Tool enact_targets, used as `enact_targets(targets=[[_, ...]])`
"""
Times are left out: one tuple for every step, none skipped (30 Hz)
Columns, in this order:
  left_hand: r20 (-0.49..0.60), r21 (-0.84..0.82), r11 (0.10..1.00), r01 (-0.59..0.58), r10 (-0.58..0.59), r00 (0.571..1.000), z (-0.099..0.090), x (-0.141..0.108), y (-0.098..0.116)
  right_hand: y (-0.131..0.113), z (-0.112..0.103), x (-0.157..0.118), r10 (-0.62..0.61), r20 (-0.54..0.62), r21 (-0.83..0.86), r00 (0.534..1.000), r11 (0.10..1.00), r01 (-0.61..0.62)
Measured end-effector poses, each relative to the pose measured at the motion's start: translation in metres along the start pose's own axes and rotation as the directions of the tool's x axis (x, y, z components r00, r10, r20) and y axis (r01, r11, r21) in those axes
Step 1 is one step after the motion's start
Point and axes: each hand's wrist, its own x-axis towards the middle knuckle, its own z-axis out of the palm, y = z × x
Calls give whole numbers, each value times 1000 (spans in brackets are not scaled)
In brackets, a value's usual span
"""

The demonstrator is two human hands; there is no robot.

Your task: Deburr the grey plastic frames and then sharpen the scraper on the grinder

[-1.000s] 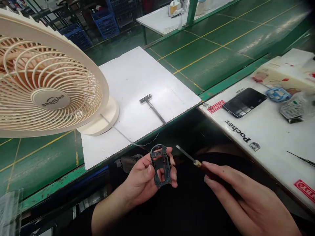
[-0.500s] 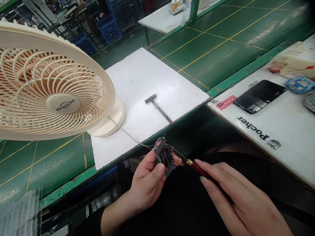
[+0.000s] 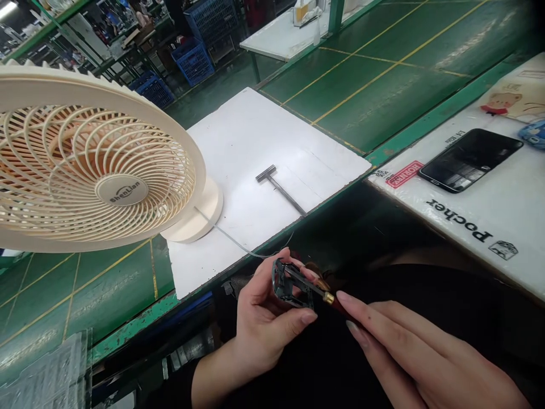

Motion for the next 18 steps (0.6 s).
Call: enact_targets(targets=[[7, -19, 1000, 7, -6, 1000, 1, 0, 1, -1, 1, 0, 5, -2, 4, 1000, 1000, -5], [15, -41, 999, 16, -16, 1000, 1, 0, 1, -2, 2, 0, 25, 2, 8, 1000, 1000, -25], [24, -63, 998, 27, -25, 999, 1, 1, 1, -3, 2, 0, 50, 8, 11, 999, 999, -51], [34, -82, 996, 43, -40, 999, 2, 1, 1, -3, 2, 0, 77, 21, 14, 997, 997, -78], [43, -97, 994, 59, -55, 998, 2, 1, 1, -3, 2, 0, 96, 36, 18, 995, 995, -97], [49, -108, 991, 76, -71, 996, 2, 2, 1, -3, 2, 1, 108, 57, 26, 993, 994, -110], [50, -115, 989, 94, -88, 995, 2, 2, 1, -2, 1, 2, 110, 73, 41, 991, 993, -113], [51, -119, 987, 112, -107, 993, 2, 3, 1, -1, 1, 2, 114, 92, 60, 989, 991, -120], [50, -123, 984, 129, -123, 991, 1, 3, 1, 0, 1, 3, 126, 103, 85, 987, 987, -134], [51, -128, 981, 144, -138, 989, 1, 3, 1, 1, 2, 4, 160, 109, 117, 981, 978, -173], [57, -132, 978, 161, -155, 986, 1, 4, 0, 2, 3, 6, 220, 109, 158, 969, 959, -235], [70, -134, 974, 182, -174, 982, 1, 4, 0, 3, 5, 7, 298, 105, 211, 949, 925, -315], [89, -130, 970, 208, -197, 976, 1, 4, 0, 4, 7, 10, 379, 106, 277, 919, 877, -394], [109, -117, 965, 235, -223, 969, 1, 4, -1, 5, 9, 13, 454, 115, 344, 883, 816, -465], [125, -94, 961, 259, -247, 961, 2, 4, -2, 5, 11, 18, 513, 126, 405, 849, 755, -516], [136, -60, 959, 277, -267, 954, 2, 4, -2, 6, 12, 23, 549, 145, 456, 823, 701, -549], [140, -24, 958, 284, -278, 950, 3, 3, -3, 7, 14, 28, 568, 170, 491, 805, 660, -569], [136, 11, 959, 282, -281, 950, 4, 3, -4, 8, 14, 33, 573, 207, 513, 793, 627, -586]])
